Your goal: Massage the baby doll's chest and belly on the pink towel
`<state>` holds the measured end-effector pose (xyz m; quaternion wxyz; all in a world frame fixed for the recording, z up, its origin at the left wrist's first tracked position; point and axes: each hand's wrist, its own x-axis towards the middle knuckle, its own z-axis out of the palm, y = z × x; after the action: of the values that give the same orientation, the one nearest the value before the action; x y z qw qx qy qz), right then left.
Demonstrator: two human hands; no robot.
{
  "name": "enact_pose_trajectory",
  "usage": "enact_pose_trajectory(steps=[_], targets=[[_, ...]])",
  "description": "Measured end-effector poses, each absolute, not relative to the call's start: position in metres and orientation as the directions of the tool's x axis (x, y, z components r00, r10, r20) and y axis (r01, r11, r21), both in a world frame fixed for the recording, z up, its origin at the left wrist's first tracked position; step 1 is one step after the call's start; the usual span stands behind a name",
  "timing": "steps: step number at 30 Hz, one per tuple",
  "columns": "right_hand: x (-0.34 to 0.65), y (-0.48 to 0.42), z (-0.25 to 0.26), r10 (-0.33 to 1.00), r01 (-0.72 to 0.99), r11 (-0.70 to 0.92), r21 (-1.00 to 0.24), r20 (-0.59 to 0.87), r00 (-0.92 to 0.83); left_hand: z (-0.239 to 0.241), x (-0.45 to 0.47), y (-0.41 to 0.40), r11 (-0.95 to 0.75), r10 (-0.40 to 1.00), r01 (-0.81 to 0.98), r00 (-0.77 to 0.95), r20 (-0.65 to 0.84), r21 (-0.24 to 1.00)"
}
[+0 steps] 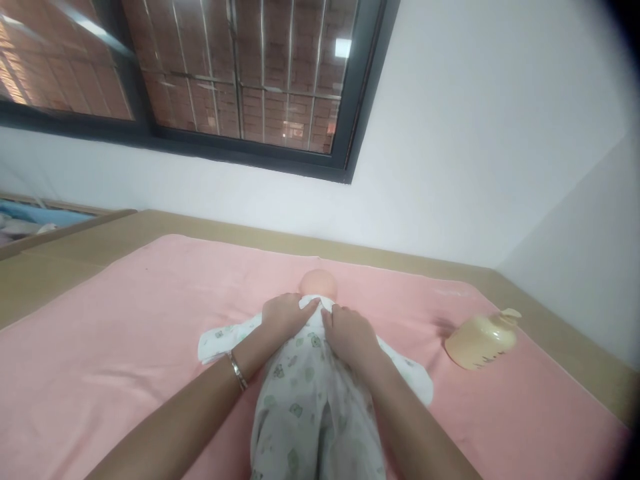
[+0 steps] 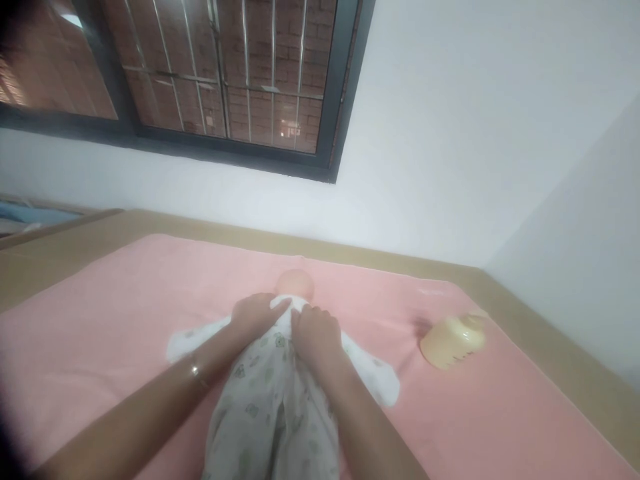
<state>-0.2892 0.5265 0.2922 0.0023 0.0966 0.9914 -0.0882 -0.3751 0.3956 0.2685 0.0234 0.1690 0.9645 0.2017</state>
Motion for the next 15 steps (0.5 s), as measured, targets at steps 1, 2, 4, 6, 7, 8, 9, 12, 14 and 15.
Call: enact_pose_trajectory(steps=[1,2,4,6,7,8,9,12,14,15], targets=[[-0.283,0.523,0.298,0.161,0.163,0.974,-0.159,-0.025,-0.987,0.269,-0.374,0.396,0.865,0.331,0.315,-0.943,0.026,0.39],[-0.277,0.521,0.303,0.134,0.136,0.978,-0.16,-0.026,-0.991,0.27,-0.372,0.396,0.868,0.33,0.317,-0.943,0.035,0.382],[-0.271,0.519,0.307,0.104,0.107,0.975,-0.195,-0.023,-0.994,0.272,-0.366,0.395,0.88,0.331,0.329,-0.942,0.055,0.343],[-0.275,0.524,0.305,0.122,0.124,0.962,-0.243,-0.023,-0.992,0.275,-0.357,0.395,0.876,0.397,0.406,-0.913,0.09,0.259],[-0.28,0.528,0.301,0.141,0.144,0.952,-0.268,-0.031,-0.989,0.277,-0.351,0.395,0.864,0.451,0.462,-0.887,0.101,0.202],[-0.286,0.534,0.296,0.159,0.165,0.94,-0.297,-0.044,-0.986,0.278,-0.345,0.395,0.845,0.503,0.514,-0.858,0.106,0.15],[-0.293,0.54,0.291,0.17,0.183,0.924,-0.336,-0.066,-0.983,0.279,-0.34,0.395,0.826,0.543,0.553,-0.832,0.11,0.106],[-0.308,0.555,0.28,0.153,0.211,0.855,-0.474,-0.159,-0.975,0.28,-0.334,0.396,0.807,0.579,0.587,-0.808,0.108,0.064],[-0.306,0.555,0.28,0.138,0.201,0.849,-0.488,-0.163,-0.977,0.278,-0.34,0.396,0.823,0.545,0.555,-0.831,0.11,0.123],[-0.302,0.552,0.283,0.135,0.182,0.872,-0.455,-0.134,-0.982,0.277,-0.345,0.395,0.836,0.509,0.519,-0.855,0.099,0.177]])
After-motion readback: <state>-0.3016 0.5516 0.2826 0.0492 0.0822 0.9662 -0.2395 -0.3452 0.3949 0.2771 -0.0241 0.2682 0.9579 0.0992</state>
